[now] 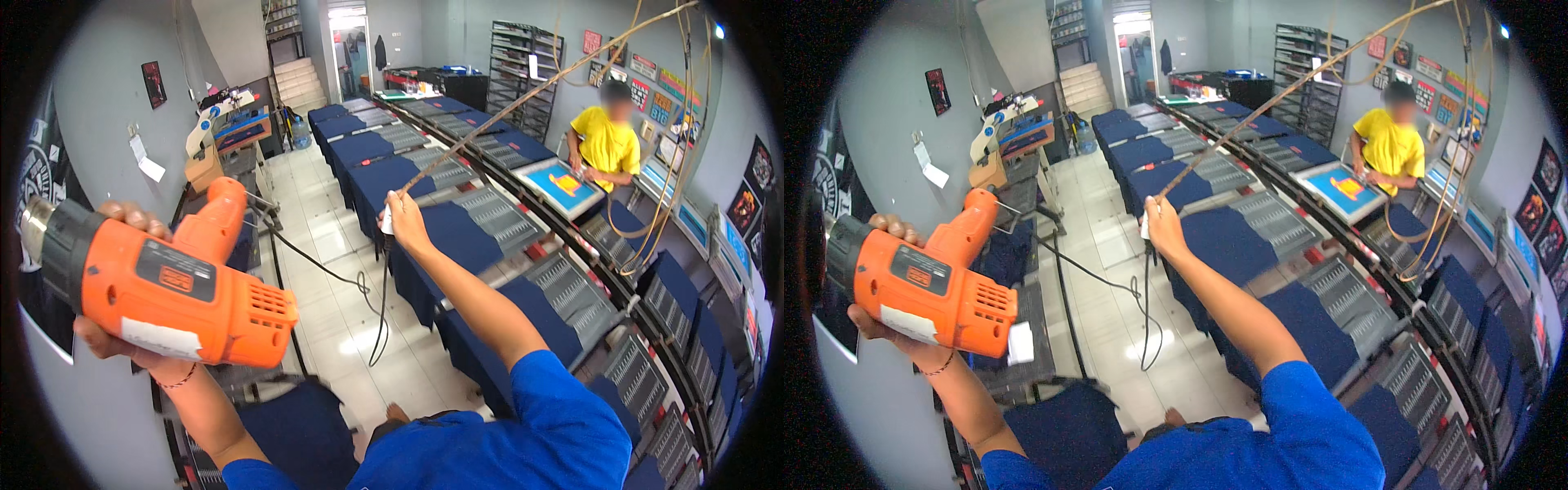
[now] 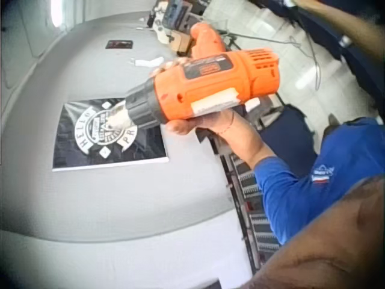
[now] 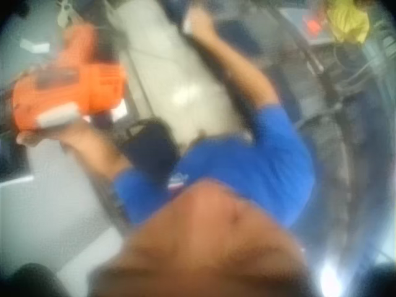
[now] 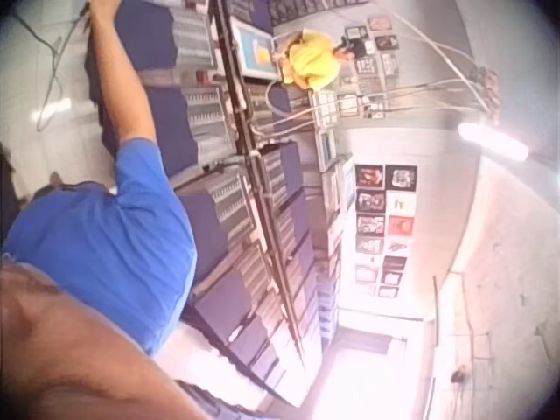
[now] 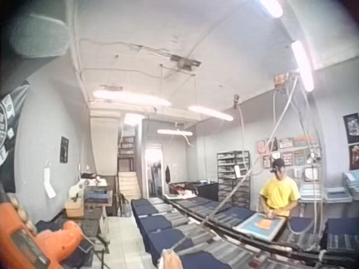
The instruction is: The person aligns blue shirts onto screen-printing boards, smooths the fabric by hand, and uses a heat gun to dry ink on several items in a workshop row.
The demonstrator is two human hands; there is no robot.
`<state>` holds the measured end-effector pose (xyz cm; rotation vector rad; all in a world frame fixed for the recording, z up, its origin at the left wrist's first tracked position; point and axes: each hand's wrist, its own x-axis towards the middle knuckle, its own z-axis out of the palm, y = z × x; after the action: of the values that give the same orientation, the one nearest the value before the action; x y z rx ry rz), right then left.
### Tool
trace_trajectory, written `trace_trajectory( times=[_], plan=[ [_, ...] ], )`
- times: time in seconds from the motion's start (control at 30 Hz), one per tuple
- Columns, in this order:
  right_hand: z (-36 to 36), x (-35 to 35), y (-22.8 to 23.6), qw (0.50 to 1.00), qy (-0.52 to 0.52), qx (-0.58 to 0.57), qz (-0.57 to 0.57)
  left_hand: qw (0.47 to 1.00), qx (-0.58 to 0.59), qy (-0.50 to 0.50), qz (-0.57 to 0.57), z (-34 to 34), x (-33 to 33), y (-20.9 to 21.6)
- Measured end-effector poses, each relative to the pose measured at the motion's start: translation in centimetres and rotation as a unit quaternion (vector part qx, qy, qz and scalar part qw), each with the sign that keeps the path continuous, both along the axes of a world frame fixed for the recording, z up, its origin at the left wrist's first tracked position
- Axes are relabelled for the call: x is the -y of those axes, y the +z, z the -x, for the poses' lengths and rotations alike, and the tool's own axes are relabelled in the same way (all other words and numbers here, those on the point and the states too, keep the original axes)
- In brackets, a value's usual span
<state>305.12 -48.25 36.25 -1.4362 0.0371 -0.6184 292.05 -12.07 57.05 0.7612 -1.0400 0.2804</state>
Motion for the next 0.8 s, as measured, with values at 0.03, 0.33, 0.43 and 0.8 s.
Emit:
trace_trajectory(
  times=[0.03,0.33,0.43,0.8],
  plan=[
    [-3.7,0.4,-0.4,0.999,-0.025,-0.024,0.021,1.0,-0.007,-0.002,0.0,-4.2,0.2,-0.1],
    [-36.4,1.7,-3.7,0.994,-0.05,-0.06,0.08,0.998,-0.061,0.003,-0.025,-37.4,4.5,-2.2],
    [-47.3,2.2,-2.7,0.993,-0.058,-0.05,0.091,0.996,-0.056,-0.001,-0.063,-48.3,4.7,-3.2],
    [-87.0,6.2,-0.4,0.989,-0.066,-0.045,0.123,0.998,-0.052,0.002,-0.042,-85.0,6.8,-3.7]
  ],
)
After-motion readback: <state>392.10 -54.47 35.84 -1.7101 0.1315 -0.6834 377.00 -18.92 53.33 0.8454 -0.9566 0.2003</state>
